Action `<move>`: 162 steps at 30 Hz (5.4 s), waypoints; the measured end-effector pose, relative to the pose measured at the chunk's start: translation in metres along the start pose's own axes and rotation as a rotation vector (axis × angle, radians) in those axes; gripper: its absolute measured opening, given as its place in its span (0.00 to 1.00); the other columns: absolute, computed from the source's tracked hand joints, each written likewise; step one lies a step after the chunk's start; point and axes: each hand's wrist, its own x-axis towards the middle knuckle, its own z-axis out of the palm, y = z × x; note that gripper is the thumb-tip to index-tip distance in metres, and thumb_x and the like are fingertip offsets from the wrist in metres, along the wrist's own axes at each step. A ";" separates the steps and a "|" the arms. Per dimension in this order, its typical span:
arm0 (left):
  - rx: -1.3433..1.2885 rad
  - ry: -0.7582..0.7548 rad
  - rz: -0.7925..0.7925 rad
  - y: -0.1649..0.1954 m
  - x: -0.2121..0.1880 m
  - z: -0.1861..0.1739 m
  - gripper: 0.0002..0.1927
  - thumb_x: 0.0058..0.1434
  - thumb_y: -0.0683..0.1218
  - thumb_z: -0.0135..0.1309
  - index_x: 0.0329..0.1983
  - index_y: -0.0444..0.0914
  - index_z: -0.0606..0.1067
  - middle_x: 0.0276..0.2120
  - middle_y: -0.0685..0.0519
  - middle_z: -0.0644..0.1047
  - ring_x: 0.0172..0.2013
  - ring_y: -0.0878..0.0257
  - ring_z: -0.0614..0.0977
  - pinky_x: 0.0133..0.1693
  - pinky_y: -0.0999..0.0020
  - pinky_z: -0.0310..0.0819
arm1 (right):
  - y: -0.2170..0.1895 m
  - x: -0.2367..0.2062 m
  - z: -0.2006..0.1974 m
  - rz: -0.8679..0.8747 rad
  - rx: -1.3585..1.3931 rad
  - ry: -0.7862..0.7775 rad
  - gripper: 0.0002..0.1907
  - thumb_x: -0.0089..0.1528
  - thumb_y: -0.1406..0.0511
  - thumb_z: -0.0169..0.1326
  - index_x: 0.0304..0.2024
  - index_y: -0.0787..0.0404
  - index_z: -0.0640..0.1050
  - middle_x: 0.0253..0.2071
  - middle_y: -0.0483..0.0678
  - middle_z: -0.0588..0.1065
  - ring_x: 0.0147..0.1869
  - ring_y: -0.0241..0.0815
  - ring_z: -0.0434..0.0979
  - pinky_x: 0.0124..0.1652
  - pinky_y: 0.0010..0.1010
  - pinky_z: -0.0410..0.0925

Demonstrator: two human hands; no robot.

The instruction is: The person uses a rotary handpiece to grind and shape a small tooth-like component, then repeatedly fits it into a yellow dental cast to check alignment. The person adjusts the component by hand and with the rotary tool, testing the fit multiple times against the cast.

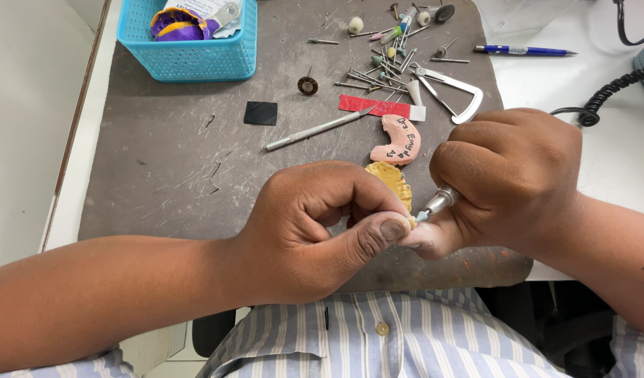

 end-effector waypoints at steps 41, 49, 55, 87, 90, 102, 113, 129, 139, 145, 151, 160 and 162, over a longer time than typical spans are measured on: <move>-0.026 -0.023 -0.040 -0.001 0.001 0.000 0.06 0.72 0.44 0.58 0.43 0.35 0.79 0.32 0.58 0.78 0.28 0.78 0.71 0.29 0.80 0.63 | 0.000 -0.003 0.002 -0.033 -0.032 0.016 0.40 0.57 0.32 0.51 0.15 0.58 0.63 0.14 0.45 0.58 0.17 0.44 0.60 0.19 0.36 0.54; -0.053 -0.027 -0.011 -0.001 0.001 0.000 0.07 0.74 0.45 0.57 0.45 0.35 0.79 0.32 0.57 0.78 0.28 0.79 0.72 0.28 0.82 0.64 | 0.001 -0.002 0.001 -0.025 -0.040 0.006 0.41 0.57 0.32 0.52 0.14 0.58 0.63 0.13 0.45 0.59 0.16 0.43 0.60 0.18 0.35 0.53; -0.055 -0.008 -0.001 -0.003 -0.001 0.001 0.07 0.74 0.45 0.57 0.45 0.35 0.79 0.33 0.56 0.79 0.28 0.78 0.72 0.28 0.82 0.65 | 0.002 -0.003 0.002 -0.027 -0.022 0.011 0.40 0.56 0.32 0.52 0.14 0.58 0.65 0.13 0.45 0.59 0.16 0.43 0.61 0.18 0.36 0.54; -0.179 0.059 0.087 -0.012 -0.004 0.003 0.07 0.79 0.44 0.55 0.49 0.34 0.74 0.41 0.52 0.82 0.41 0.75 0.81 0.43 0.81 0.79 | -0.007 -0.002 0.008 0.286 0.319 -0.124 0.31 0.56 0.41 0.56 0.18 0.58 0.66 0.14 0.47 0.60 0.17 0.44 0.64 0.21 0.37 0.57; -0.185 0.053 0.096 -0.012 -0.004 0.004 0.07 0.80 0.44 0.55 0.49 0.34 0.74 0.42 0.52 0.81 0.41 0.75 0.81 0.44 0.80 0.79 | -0.007 -0.003 0.008 0.271 0.300 -0.108 0.32 0.55 0.41 0.56 0.17 0.59 0.66 0.14 0.48 0.60 0.17 0.47 0.63 0.21 0.39 0.57; 0.231 0.133 0.149 0.002 0.001 -0.002 0.06 0.73 0.46 0.59 0.46 0.38 0.77 0.36 0.55 0.83 0.32 0.75 0.82 0.33 0.79 0.78 | -0.005 -0.002 0.008 0.272 0.228 -0.115 0.33 0.55 0.39 0.58 0.17 0.59 0.68 0.13 0.48 0.61 0.17 0.47 0.65 0.20 0.39 0.59; 0.393 0.068 0.234 0.005 0.001 -0.008 0.08 0.71 0.46 0.61 0.43 0.37 0.76 0.35 0.53 0.81 0.30 0.70 0.83 0.31 0.77 0.77 | -0.004 -0.003 0.006 0.204 0.142 -0.150 0.35 0.54 0.36 0.56 0.19 0.60 0.73 0.15 0.47 0.66 0.19 0.45 0.70 0.20 0.38 0.62; 0.393 0.047 0.196 0.005 0.002 -0.009 0.08 0.70 0.45 0.61 0.41 0.37 0.76 0.32 0.53 0.79 0.29 0.69 0.81 0.30 0.75 0.76 | -0.003 -0.004 0.006 0.189 0.081 -0.165 0.36 0.52 0.34 0.56 0.19 0.60 0.75 0.15 0.47 0.67 0.19 0.47 0.70 0.20 0.39 0.62; 0.412 0.014 0.193 0.008 0.002 -0.011 0.07 0.69 0.45 0.61 0.40 0.37 0.76 0.32 0.53 0.79 0.31 0.66 0.81 0.33 0.71 0.75 | -0.004 -0.001 0.004 0.158 0.075 -0.136 0.33 0.52 0.37 0.61 0.20 0.59 0.76 0.16 0.46 0.67 0.20 0.48 0.69 0.21 0.40 0.62; 0.428 0.015 0.181 0.009 0.003 -0.010 0.08 0.68 0.44 0.62 0.38 0.37 0.75 0.30 0.52 0.78 0.29 0.65 0.80 0.31 0.70 0.74 | -0.003 0.000 0.004 0.128 0.040 -0.147 0.35 0.52 0.36 0.59 0.17 0.59 0.74 0.15 0.46 0.65 0.19 0.48 0.68 0.20 0.40 0.60; 0.434 0.006 0.178 0.009 0.003 -0.011 0.07 0.67 0.44 0.62 0.39 0.37 0.75 0.31 0.53 0.78 0.30 0.65 0.80 0.32 0.69 0.74 | -0.003 0.001 0.004 0.110 0.031 -0.139 0.36 0.54 0.35 0.57 0.17 0.59 0.74 0.15 0.45 0.65 0.18 0.46 0.68 0.19 0.39 0.60; 0.398 0.022 0.141 0.009 0.004 -0.009 0.06 0.66 0.44 0.62 0.38 0.37 0.76 0.30 0.52 0.78 0.29 0.65 0.80 0.31 0.70 0.73 | -0.003 0.003 0.003 0.125 0.015 -0.132 0.35 0.53 0.35 0.57 0.16 0.58 0.73 0.14 0.46 0.66 0.18 0.47 0.69 0.19 0.40 0.61; 0.402 0.016 0.155 0.009 0.005 -0.010 0.06 0.66 0.44 0.61 0.39 0.37 0.76 0.31 0.53 0.78 0.30 0.66 0.80 0.32 0.70 0.73 | -0.003 0.004 0.003 0.122 0.025 -0.121 0.36 0.53 0.34 0.56 0.18 0.59 0.74 0.16 0.46 0.67 0.19 0.47 0.69 0.21 0.40 0.61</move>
